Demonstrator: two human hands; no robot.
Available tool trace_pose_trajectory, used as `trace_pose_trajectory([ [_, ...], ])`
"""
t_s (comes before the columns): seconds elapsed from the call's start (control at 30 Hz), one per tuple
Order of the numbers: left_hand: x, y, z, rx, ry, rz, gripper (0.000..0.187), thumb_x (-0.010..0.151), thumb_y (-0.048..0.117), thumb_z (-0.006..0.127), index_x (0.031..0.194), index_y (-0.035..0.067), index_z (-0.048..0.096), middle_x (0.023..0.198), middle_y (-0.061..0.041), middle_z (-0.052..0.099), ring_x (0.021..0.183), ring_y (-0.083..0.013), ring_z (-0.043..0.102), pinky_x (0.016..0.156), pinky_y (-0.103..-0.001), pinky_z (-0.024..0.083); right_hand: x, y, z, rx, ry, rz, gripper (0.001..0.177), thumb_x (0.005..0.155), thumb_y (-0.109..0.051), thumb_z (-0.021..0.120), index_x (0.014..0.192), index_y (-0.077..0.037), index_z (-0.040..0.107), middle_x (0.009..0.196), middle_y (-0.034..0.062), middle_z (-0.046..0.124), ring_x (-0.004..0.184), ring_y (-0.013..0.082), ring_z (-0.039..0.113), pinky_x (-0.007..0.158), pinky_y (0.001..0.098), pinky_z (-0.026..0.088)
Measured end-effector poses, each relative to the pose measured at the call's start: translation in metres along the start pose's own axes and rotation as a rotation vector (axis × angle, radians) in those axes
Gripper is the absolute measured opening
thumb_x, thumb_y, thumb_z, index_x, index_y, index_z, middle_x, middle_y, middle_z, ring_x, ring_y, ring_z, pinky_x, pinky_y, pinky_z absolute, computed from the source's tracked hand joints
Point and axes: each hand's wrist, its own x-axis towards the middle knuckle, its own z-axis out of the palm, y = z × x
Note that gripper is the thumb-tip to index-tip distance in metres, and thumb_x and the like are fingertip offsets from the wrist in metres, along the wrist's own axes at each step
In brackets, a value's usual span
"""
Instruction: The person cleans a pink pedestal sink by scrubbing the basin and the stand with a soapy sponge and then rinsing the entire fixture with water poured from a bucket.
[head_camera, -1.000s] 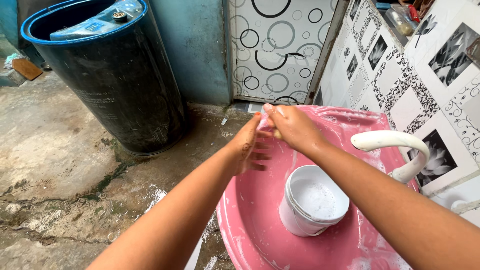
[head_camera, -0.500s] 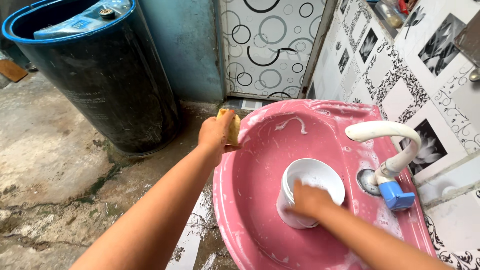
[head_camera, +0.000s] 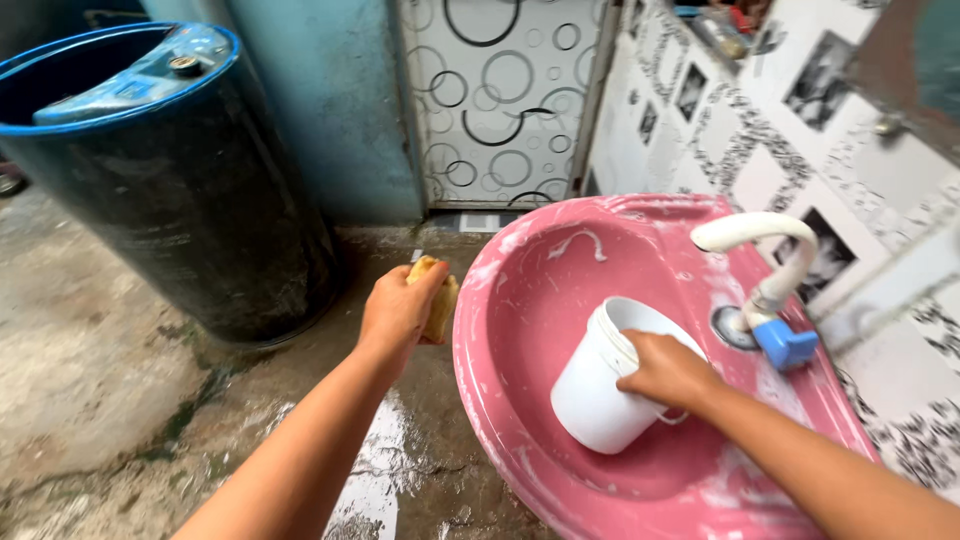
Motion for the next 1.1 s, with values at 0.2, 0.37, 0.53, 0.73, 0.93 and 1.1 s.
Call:
trace_pose_trajectory([
  [0.2, -0.015, 0.001, -0.014, 0.357, 0.040, 0.127, 0.046, 0.088, 0.047, 0.069, 0.115, 0.009, 0.071, 0.097, -0.011, 0.076, 0.078, -0.0184, 0.073, 0.067, -0.033, 0.057, -0.032, -0.002, -0.058, 0.334, 0.197, -0.024, 0.042, 0.065, -0.017, 0.076, 0.102, 0.002, 0.076, 0.087, 0.0190, 0.081, 0.076, 0.0281, 0.078, 0.073, 0.0377, 0.060],
  [0.37, -0.028, 0.001, -0.008, 0.395, -0.038, 0.139, 0.048, 0.087, 0.047, 0.067, 0.119, 0.011, 0.068, 0.103, -0.013, 0.076, 0.085, -0.0271, 0.075, 0.072, -0.041, 0.058, -0.070, 0.012, -0.103, 0.612, 0.387, 0.270, 0.040, 0.070, -0.014, 0.076, 0.104, 0.005, 0.075, 0.090, 0.0194, 0.077, 0.073, 0.0282, 0.073, 0.070, 0.0401, 0.057],
  [0.53, -0.032, -0.018, 0.005, 0.515, -0.045, 0.268, 0.049, 0.087, 0.045, 0.070, 0.123, 0.011, 0.068, 0.111, -0.014, 0.075, 0.099, -0.0274, 0.072, 0.083, -0.040, 0.055, -0.111, 0.012, -0.122, 0.497, 0.466, 0.355, 0.041, 0.071, -0.015, 0.076, 0.106, 0.006, 0.075, 0.090, 0.0213, 0.076, 0.073, 0.0306, 0.071, 0.070, 0.0432, 0.056],
  [0.73, -0.034, -0.024, 0.018, 0.474, -0.122, 0.173, 0.050, 0.088, 0.041, 0.069, 0.132, 0.017, 0.065, 0.115, -0.011, 0.074, 0.098, -0.0264, 0.076, 0.084, -0.040, 0.059, -0.154, 0.005, -0.117, 0.048, 0.488, 0.260, 0.049, 0.063, -0.023, 0.080, 0.108, -0.004, 0.077, 0.090, 0.0199, 0.078, 0.077, 0.0294, 0.075, 0.078, 0.0386, 0.056],
  [0.93, -0.040, -0.035, 0.047, 0.577, -0.202, 0.164, 0.043, 0.092, 0.043, 0.066, 0.128, 0.019, 0.064, 0.116, -0.011, 0.074, 0.097, -0.0287, 0.074, 0.085, -0.042, 0.058, -0.185, -0.002, -0.114, 0.139, 0.423, 0.281, 0.046, 0.065, -0.027, 0.082, 0.103, -0.003, 0.079, 0.088, 0.0188, 0.081, 0.077, 0.0290, 0.076, 0.077, 0.0397, 0.056],
  [1.1, -0.050, -0.061, 0.068, 0.667, -0.169, 0.432, 0.036, 0.096, 0.039, 0.063, 0.118, 0.009, 0.063, 0.114, -0.016, 0.070, 0.105, -0.0358, 0.067, 0.088, -0.048, 0.053, -0.197, -0.007, -0.116, 0.489, 0.352, 0.385, 0.043, 0.068, -0.014, 0.077, 0.109, 0.000, 0.077, 0.091, 0.0194, 0.079, 0.073, 0.0281, 0.074, 0.067, 0.0395, 0.057],
])
